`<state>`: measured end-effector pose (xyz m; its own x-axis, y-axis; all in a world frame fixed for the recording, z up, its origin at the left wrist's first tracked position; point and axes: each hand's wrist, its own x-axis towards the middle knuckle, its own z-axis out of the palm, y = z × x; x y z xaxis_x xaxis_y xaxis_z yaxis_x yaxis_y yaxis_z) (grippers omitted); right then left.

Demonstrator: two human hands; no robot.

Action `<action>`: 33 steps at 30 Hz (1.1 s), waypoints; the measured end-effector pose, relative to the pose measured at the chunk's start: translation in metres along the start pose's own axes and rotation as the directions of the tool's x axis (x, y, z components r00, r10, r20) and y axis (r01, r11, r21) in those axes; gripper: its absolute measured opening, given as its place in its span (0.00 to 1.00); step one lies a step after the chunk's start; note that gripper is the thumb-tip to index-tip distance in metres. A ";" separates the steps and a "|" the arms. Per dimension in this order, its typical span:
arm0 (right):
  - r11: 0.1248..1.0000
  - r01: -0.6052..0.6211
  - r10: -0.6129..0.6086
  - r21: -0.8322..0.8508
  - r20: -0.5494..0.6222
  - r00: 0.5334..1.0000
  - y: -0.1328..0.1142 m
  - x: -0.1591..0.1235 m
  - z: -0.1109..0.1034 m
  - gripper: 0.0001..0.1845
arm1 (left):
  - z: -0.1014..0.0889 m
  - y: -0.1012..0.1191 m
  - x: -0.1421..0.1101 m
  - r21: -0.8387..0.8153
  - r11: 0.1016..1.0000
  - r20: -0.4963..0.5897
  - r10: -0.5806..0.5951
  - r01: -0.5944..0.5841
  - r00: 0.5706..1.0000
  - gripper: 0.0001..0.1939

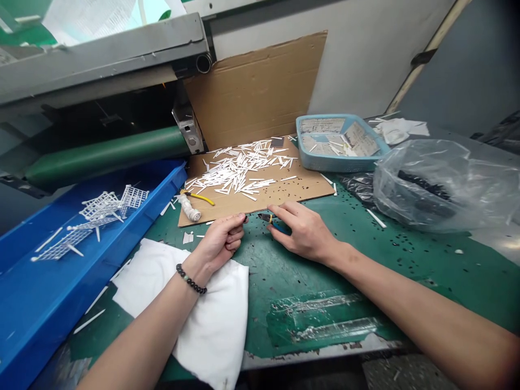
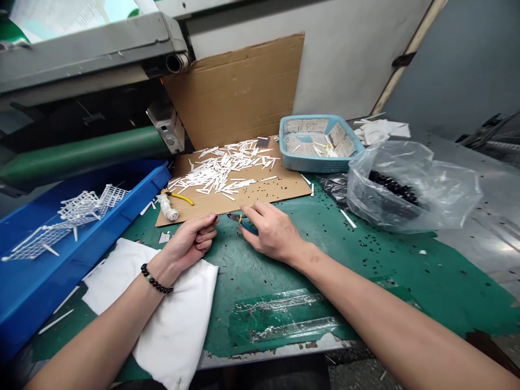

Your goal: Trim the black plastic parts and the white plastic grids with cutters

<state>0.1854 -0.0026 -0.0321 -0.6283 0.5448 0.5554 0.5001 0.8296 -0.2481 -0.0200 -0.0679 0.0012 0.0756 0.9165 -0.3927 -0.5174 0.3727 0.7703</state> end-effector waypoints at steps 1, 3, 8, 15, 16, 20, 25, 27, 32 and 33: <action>1.000 -0.026 0.026 0.012 -0.022 0.999 0.001 0.000 -0.001 0.18 | -0.001 0.001 0.001 -0.049 0.999 0.002 -0.024 0.024 1.000 0.08; 0.998 -0.052 0.051 -0.020 -0.020 0.998 0.003 0.001 -0.003 0.18 | -0.005 0.003 0.003 -0.154 0.986 0.010 -0.058 0.058 0.998 0.05; 0.982 -0.010 0.018 -0.188 0.044 0.999 0.010 0.002 -0.008 0.16 | -0.009 0.004 0.005 -0.266 0.964 0.003 -0.022 0.022 1.000 0.02; 0.982 -0.057 0.071 -0.181 0.070 0.995 0.008 0.006 -0.013 0.15 | 0.017 0.017 -0.002 -0.121 0.992 -0.059 -0.052 0.044 0.997 0.12; 0.981 -0.057 0.073 -0.185 0.080 0.994 0.007 0.006 -0.015 0.15 | 0.027 0.023 -0.001 -0.097 0.995 -0.043 -0.040 0.036 0.998 0.13; 0.979 -0.079 0.097 -0.188 0.090 0.991 0.007 0.008 -0.019 0.17 | 0.093 0.050 0.025 0.053 0.997 0.065 0.051 -0.055 0.997 0.16; 0.985 -0.126 0.131 -0.116 0.036 0.991 0.016 0.005 -0.012 0.14 | 0.217 0.038 0.091 0.310 0.880 0.268 0.282 -0.360 0.921 0.08; 0.995 -0.086 0.086 -0.057 0.001 0.996 0.020 0.005 -0.010 0.14 | 0.259 0.016 0.120 0.371 0.807 0.394 0.311 -0.459 0.865 0.07; 0.990 -0.086 0.088 0.114 -0.018 0.996 0.024 0.005 -0.011 0.10 | 0.306 -0.040 0.167 0.473 0.644 0.574 0.293 -0.602 0.765 0.15; 0.976 -0.136 0.147 0.168 -0.059 0.987 0.025 0.005 -0.010 0.07 | 0.308 -0.047 0.171 0.476 0.644 0.576 0.286 -0.599 0.766 0.14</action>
<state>0.2011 0.0197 -0.0275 -0.5114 0.6529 0.5587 0.4737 0.7567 -0.4506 0.2796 0.1163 0.0526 0.4005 0.8921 0.2091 0.0268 -0.2395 0.9705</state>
